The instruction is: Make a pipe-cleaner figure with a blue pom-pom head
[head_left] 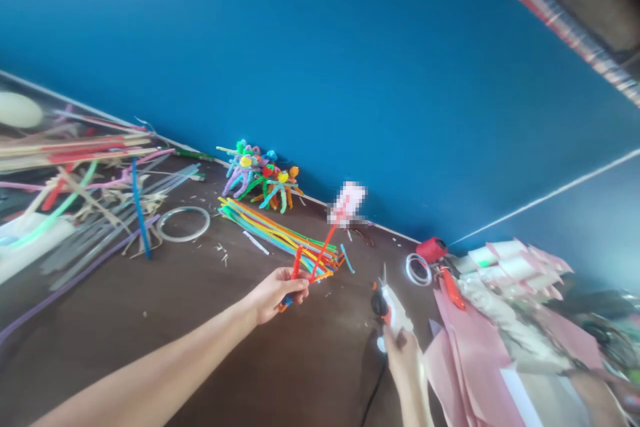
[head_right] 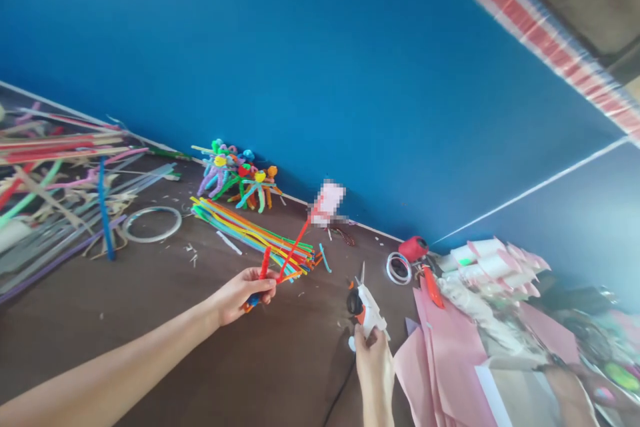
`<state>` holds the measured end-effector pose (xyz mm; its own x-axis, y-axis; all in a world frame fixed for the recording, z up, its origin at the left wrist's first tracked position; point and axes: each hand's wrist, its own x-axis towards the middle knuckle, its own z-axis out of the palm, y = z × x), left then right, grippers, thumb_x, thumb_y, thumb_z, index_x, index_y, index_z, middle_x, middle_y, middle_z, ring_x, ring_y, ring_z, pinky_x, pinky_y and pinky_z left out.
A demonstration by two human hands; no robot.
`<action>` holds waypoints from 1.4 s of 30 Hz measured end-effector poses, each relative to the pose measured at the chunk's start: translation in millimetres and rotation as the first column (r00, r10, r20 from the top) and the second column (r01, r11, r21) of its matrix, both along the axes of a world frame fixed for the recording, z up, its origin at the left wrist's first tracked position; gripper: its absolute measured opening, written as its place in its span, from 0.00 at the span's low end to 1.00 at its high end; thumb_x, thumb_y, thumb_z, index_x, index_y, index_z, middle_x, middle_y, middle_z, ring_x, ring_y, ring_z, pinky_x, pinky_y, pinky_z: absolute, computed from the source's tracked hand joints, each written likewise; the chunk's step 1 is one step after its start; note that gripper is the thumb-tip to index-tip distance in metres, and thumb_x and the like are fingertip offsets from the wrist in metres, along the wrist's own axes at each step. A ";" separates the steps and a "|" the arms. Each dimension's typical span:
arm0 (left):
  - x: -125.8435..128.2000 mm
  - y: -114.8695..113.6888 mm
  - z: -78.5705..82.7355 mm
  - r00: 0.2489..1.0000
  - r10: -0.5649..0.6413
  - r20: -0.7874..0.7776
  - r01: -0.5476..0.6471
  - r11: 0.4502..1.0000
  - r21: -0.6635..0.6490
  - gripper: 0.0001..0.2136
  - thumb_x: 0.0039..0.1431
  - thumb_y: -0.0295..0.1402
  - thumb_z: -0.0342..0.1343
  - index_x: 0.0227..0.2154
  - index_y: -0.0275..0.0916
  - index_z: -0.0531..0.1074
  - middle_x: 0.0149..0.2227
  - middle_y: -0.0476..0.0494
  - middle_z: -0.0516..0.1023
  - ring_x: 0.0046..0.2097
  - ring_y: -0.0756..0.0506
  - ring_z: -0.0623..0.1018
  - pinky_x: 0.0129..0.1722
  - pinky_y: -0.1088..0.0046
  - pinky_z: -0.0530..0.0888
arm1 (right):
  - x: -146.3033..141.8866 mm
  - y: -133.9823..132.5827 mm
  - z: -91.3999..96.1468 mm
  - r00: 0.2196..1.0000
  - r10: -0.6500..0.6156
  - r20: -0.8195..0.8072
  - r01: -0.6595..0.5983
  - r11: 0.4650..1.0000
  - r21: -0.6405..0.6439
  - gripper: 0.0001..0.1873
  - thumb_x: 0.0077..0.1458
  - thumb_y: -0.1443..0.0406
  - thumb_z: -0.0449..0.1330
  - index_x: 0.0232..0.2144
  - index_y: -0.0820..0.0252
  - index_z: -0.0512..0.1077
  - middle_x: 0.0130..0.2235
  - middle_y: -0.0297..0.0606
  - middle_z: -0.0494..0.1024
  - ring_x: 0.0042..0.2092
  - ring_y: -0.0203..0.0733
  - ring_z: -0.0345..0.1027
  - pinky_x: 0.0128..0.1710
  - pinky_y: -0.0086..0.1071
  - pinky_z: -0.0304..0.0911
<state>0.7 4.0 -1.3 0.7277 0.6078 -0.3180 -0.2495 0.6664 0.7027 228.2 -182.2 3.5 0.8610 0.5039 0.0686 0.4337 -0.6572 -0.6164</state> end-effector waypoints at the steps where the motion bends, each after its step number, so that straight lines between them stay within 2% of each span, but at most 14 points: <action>1: -0.2 0.5 -0.6 1.000 -0.009 0.002 0.009 1.000 0.010 0.10 0.38 0.31 0.62 0.25 0.33 0.68 0.18 0.50 0.71 0.20 0.54 0.68 0.23 0.79 0.63 | 1.2 3.0 2.9 0.999 -0.006 -0.049 0.005 1.000 -0.023 0.13 0.37 0.55 0.59 0.16 0.58 0.66 0.17 0.33 0.70 0.21 0.42 0.66 0.19 0.29 0.56; 3: -0.5 1.2 -1.8 1.000 -0.026 0.001 0.026 0.999 0.032 0.10 0.38 0.30 0.61 0.24 0.33 0.69 0.17 0.50 0.71 0.19 0.55 0.67 0.23 0.79 0.63 | 0.2 5.4 8.9 0.977 -0.036 -0.208 0.031 0.999 -0.027 0.12 0.38 0.56 0.58 0.17 0.59 0.66 0.15 0.31 0.67 0.19 0.40 0.64 0.17 0.28 0.55; 6: -0.3 1.5 -2.8 1.000 -0.012 -0.001 0.012 0.997 0.075 0.09 0.39 0.31 0.60 0.24 0.33 0.69 0.15 0.52 0.68 0.18 0.56 0.64 0.21 0.79 0.62 | -13.8 3.1 20.1 0.883 -0.038 -0.467 0.120 0.982 0.147 0.15 0.37 0.56 0.58 0.27 0.61 0.68 0.17 0.30 0.68 0.17 0.37 0.63 0.14 0.27 0.54; 8: -0.1 0.9 -2.9 1.000 -0.017 -0.003 0.018 0.992 0.127 0.09 0.40 0.32 0.59 0.25 0.32 0.70 0.14 0.53 0.66 0.18 0.56 0.63 0.21 0.79 0.61 | -31.4 1.4 29.1 0.850 0.027 -0.525 0.143 0.949 0.280 0.21 0.36 0.57 0.60 0.34 0.62 0.66 0.24 0.32 0.72 0.18 0.36 0.64 0.14 0.26 0.56; 9: 0.0 0.5 -3.0 0.999 -0.031 -0.010 0.032 0.987 0.156 0.09 0.41 0.32 0.59 0.25 0.32 0.71 0.14 0.53 0.66 0.18 0.56 0.62 0.21 0.79 0.61 | -41.5 1.1 33.4 0.864 0.070 -0.498 0.116 0.936 0.333 0.22 0.38 0.57 0.60 0.36 0.61 0.66 0.27 0.34 0.73 0.19 0.35 0.65 0.15 0.26 0.56; 11: 0.0 0.0 -3.5 0.998 -0.050 -0.043 0.058 0.978 0.200 0.09 0.41 0.32 0.59 0.26 0.32 0.71 0.16 0.53 0.66 0.19 0.56 0.63 0.22 0.79 0.61 | -61.9 2.7 40.5 0.924 0.131 -0.360 0.016 0.925 0.379 0.21 0.41 0.57 0.59 0.38 0.61 0.65 0.26 0.33 0.73 0.19 0.34 0.64 0.16 0.25 0.57; 14: -0.1 0.9 -5.5 0.992 -0.015 -0.124 0.046 0.967 0.250 0.10 0.41 0.33 0.59 0.26 0.32 0.72 0.18 0.52 0.67 0.20 0.55 0.65 0.22 0.78 0.62 | -84.9 9.7 44.3 0.975 0.188 -0.114 -0.138 0.927 0.348 0.19 0.44 0.57 0.58 0.39 0.61 0.64 0.30 0.37 0.74 0.25 0.38 0.68 0.25 0.29 0.64; 17: -0.4 2.9 -6.9 0.977 0.048 -0.206 0.024 0.941 0.337 0.10 0.42 0.34 0.57 0.27 0.32 0.72 0.18 0.50 0.68 0.21 0.54 0.65 0.22 0.78 0.61 | -94.4 18.9 40.7 0.968 0.248 0.030 -0.246 0.926 0.287 0.18 0.46 0.58 0.56 0.40 0.60 0.64 0.36 0.42 0.74 0.36 0.44 0.70 0.32 0.31 0.66; 23: -2.1 1.6 -4.1 0.942 0.125 -0.311 0.061 0.849 0.525 0.12 0.45 0.35 0.54 0.29 0.32 0.75 0.18 0.49 0.70 0.22 0.52 0.67 0.23 0.78 0.62 | -94.9 28.4 34.1 0.933 0.334 0.135 -0.356 0.912 0.201 0.16 0.48 0.60 0.55 0.40 0.60 0.63 0.38 0.44 0.74 0.39 0.45 0.70 0.36 0.32 0.66; 27: -2.5 -0.1 -3.7 0.937 0.151 -0.315 0.057 0.823 0.565 0.12 0.45 0.35 0.54 0.29 0.32 0.76 0.17 0.49 0.70 0.21 0.52 0.67 0.22 0.78 0.62 | -94.5 27.8 35.8 0.920 0.364 0.144 -0.385 0.909 0.160 0.16 0.49 0.60 0.54 0.41 0.60 0.63 0.39 0.45 0.74 0.40 0.46 0.70 0.37 0.33 0.66; 33: -2.1 -0.4 -7.0 0.940 0.170 -0.297 0.037 0.813 0.581 0.11 0.45 0.34 0.54 0.27 0.32 0.76 0.16 0.49 0.70 0.20 0.52 0.66 0.21 0.79 0.60 | -93.5 25.2 38.4 0.921 0.369 0.128 -0.382 0.918 0.107 0.17 0.48 0.60 0.54 0.41 0.60 0.63 0.38 0.45 0.74 0.38 0.46 0.70 0.36 0.33 0.66; 37: -2.6 0.3 -7.8 0.946 0.162 -0.280 0.031 0.816 0.577 0.10 0.45 0.34 0.55 0.27 0.32 0.75 0.17 0.50 0.69 0.21 0.53 0.66 0.22 0.78 0.61 | -87.2 21.6 41.4 0.940 0.330 0.091 -0.340 0.931 0.134 0.18 0.47 0.58 0.55 0.40 0.59 0.64 0.39 0.44 0.74 0.41 0.47 0.69 0.38 0.34 0.65; 39: -2.3 1.7 -8.1 0.953 0.159 -0.258 0.003 0.848 0.531 0.09 0.44 0.34 0.55 0.26 0.32 0.74 0.17 0.50 0.69 0.21 0.53 0.66 0.22 0.78 0.61 | -79.6 17.1 40.8 0.968 0.250 0.009 -0.247 0.949 0.196 0.20 0.45 0.56 0.57 0.40 0.60 0.64 0.39 0.44 0.74 0.38 0.47 0.70 0.36 0.34 0.66; 42: -1.5 5.1 -8.9 0.969 0.168 -0.180 -0.083 0.911 0.404 0.08 0.43 0.33 0.57 0.25 0.33 0.72 0.17 0.51 0.68 0.20 0.54 0.65 0.22 0.79 0.61 | -63.8 6.5 31.3 0.966 0.089 -0.244 -0.013 0.955 0.296 0.24 0.42 0.55 0.59 0.41 0.61 0.64 0.36 0.41 0.74 0.28 0.41 0.70 0.24 0.30 0.65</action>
